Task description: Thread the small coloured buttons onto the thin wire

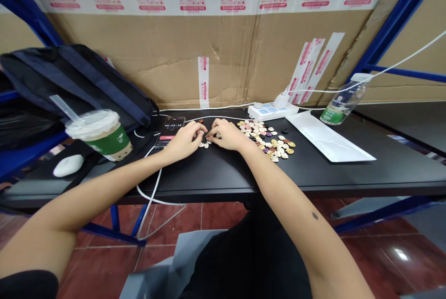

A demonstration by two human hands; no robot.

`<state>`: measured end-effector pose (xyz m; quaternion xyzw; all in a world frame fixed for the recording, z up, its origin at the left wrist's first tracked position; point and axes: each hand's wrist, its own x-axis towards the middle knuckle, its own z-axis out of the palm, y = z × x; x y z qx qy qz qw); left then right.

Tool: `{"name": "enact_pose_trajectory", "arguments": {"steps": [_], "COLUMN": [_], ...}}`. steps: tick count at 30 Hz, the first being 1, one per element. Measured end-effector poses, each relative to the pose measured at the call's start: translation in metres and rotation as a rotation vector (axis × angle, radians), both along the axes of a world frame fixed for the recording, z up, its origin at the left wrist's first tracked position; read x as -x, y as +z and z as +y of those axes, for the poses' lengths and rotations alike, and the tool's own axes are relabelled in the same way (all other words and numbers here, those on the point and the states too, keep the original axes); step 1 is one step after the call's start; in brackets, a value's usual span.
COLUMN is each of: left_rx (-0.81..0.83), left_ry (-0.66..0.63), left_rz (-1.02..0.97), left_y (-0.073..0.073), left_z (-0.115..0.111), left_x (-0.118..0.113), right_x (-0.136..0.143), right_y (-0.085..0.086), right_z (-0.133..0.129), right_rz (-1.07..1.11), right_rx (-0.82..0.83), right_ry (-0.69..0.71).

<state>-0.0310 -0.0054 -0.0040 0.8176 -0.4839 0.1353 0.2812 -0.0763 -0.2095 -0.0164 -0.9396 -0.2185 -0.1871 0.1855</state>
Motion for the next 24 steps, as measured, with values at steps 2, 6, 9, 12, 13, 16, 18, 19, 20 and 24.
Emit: {"name": "enact_pose_trajectory", "arguments": {"steps": [2,6,9,12,13,16,18,19,20,24], "left_rx": [0.01,0.063,0.13,0.194,0.21,0.241,0.254,0.259,0.262,0.292], "left_ry": [-0.009,-0.037,-0.052,-0.06,-0.063,-0.069,-0.08,-0.087,-0.093,-0.084], "left_rz": [0.006,0.067,0.139,0.191,0.206,0.241,0.245,0.244,0.246,0.278], "left_y": [-0.001,-0.003,-0.007,-0.009,-0.01,-0.009,-0.008,-0.008,-0.007,-0.008], "left_z": [0.0,-0.001,-0.003,-0.006,-0.006,-0.007,-0.007,-0.007,-0.007,-0.007], "left_x": [0.0,-0.004,-0.01,-0.014,-0.015,-0.014,-0.014,-0.014,-0.014,-0.014], "right_x": [-0.001,-0.003,-0.002,0.002,0.004,0.007,0.007,0.007,0.007,0.006], "right_y": [0.0,0.0,0.002,0.006,0.007,0.01,0.011,0.011,0.011,0.011], "right_z": [-0.001,-0.002,-0.002,-0.001,-0.001,0.001,0.001,0.002,0.002,0.002], "right_rz": [-0.012,-0.037,-0.049,-0.043,-0.035,-0.011,0.003,0.009,0.017,0.059], "right_rx": [-0.009,-0.045,-0.093,-0.211,-0.252,-0.306,-0.294,-0.287,-0.284,-0.31], "right_ry": [-0.005,-0.009,-0.02,-0.039,-0.04,-0.048,-0.053,-0.054,-0.052,-0.032]}}
